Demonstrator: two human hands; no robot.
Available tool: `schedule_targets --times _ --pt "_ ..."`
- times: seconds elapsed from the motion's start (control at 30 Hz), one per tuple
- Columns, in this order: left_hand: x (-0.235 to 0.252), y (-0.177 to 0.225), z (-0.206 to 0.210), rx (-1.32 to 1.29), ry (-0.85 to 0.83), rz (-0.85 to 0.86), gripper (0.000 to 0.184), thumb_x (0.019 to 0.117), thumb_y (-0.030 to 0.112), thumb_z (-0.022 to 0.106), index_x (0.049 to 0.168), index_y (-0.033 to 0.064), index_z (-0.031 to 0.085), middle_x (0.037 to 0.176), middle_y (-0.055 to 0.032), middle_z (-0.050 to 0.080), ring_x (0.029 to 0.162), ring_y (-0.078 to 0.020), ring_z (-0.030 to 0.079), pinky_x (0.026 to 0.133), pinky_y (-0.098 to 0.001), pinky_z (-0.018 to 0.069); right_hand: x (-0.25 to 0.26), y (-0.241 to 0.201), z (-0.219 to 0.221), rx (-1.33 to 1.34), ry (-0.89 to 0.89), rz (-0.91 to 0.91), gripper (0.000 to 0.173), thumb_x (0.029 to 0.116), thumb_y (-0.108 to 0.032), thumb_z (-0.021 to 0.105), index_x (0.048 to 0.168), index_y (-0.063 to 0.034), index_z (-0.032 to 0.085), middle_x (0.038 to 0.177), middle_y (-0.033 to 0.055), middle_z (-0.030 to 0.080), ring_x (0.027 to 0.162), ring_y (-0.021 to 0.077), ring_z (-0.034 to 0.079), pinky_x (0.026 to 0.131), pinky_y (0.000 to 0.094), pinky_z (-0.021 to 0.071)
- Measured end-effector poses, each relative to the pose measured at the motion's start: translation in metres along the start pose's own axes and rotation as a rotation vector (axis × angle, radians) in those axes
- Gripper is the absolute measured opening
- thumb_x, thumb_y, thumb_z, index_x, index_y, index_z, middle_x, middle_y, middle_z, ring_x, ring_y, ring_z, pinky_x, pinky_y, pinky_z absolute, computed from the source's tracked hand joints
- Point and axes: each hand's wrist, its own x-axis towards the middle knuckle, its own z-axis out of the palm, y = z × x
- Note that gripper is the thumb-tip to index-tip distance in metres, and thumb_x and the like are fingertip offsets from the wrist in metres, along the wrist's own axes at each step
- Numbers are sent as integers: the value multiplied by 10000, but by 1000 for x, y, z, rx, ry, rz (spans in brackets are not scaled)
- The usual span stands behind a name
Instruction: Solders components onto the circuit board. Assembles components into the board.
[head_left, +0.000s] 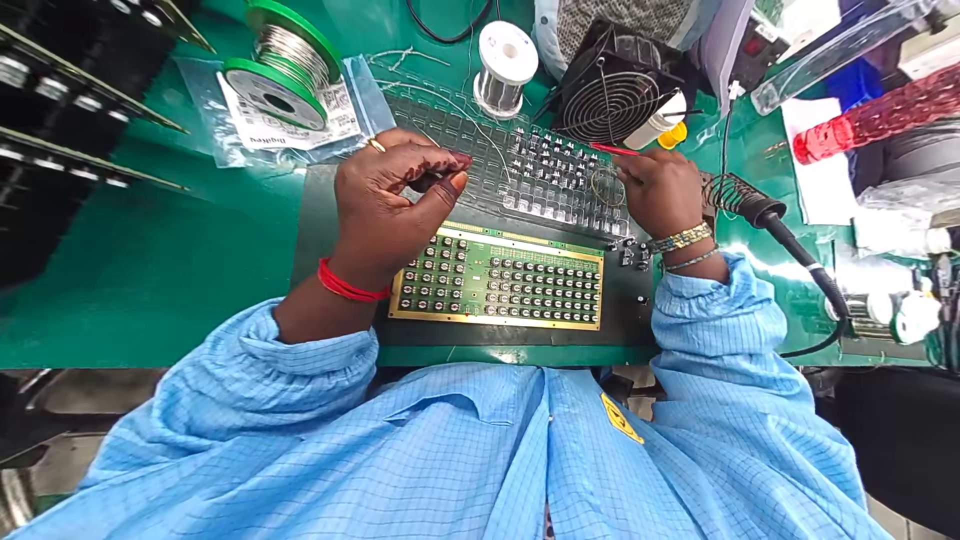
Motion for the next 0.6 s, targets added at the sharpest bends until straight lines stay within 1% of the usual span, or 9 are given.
schedule_targets --times 0.03,0.13,0.27,0.3,0.37,0.4,0.5,0.57,0.6 --pt "0 0 -1 6 -5 -4 186 964 89 645 1017 -77 710 1044 -107 673 890 18 626 822 -135 521 8 -3 5 -12 -17 -16 306 1010 -77 546 1231 -89 759 1187 240 713 1147 480 634 933 654 444" --pt "0 0 0 -3 3 -4 186 958 85 650 1010 -84 706 1031 -101 673 894 19 626 828 -137 522 24 -9 16 -86 -76 -34 361 980 2 526 1248 -92 749 1184 262 692 1175 506 593 912 665 431" --pt "0 0 -1 -9 3 -6 186 955 86 652 1004 -86 708 1042 -108 677 907 12 632 839 -140 527 28 -15 23 -153 -147 -1 392 976 25 515 1307 -56 708 1222 279 666 1205 505 568 922 659 420" --pt "0 0 0 -11 0 -4 187 956 86 648 1004 -85 707 1043 -108 677 908 12 630 839 -140 525 28 -15 23 -142 -147 3 381 978 15 514 1300 -48 709 1222 279 666 1204 504 569 925 657 421" --pt "0 -1 1 -17 -4 0 188 957 88 646 1004 -82 711 1035 -102 678 905 15 626 834 -137 521 31 -13 22 -90 -155 34 315 1009 -53 516 1246 -31 723 1220 263 677 1209 490 580 948 644 436" --pt "0 -1 1 -18 -7 2 188 957 88 644 1004 -82 709 1035 -102 680 903 18 625 834 -136 521 35 -11 20 -43 -173 60 287 1024 -93 533 1222 -15 725 1224 263 678 1216 492 579 968 645 439" --pt "-1 -1 1 -18 -8 -7 187 958 86 646 1013 -81 711 1048 -106 678 903 12 635 836 -143 532 50 -7 14 74 -283 179 273 1012 -174 611 1199 -4 714 1247 260 657 1236 470 567 1017 621 435" --pt "0 -1 0 -13 -6 -16 191 961 91 647 1023 -76 715 1048 -99 672 899 12 632 832 -141 531 59 -5 11 129 -363 245 260 1003 -187 631 1147 16 705 1191 258 659 1170 434 603 993 611 444" --pt "0 -1 0 -11 -5 -19 188 959 88 647 1023 -75 715 1053 -98 672 900 13 632 832 -142 532 63 -4 11 140 -394 257 257 1005 -191 628 1127 24 702 1149 255 671 1122 420 628 964 614 457"
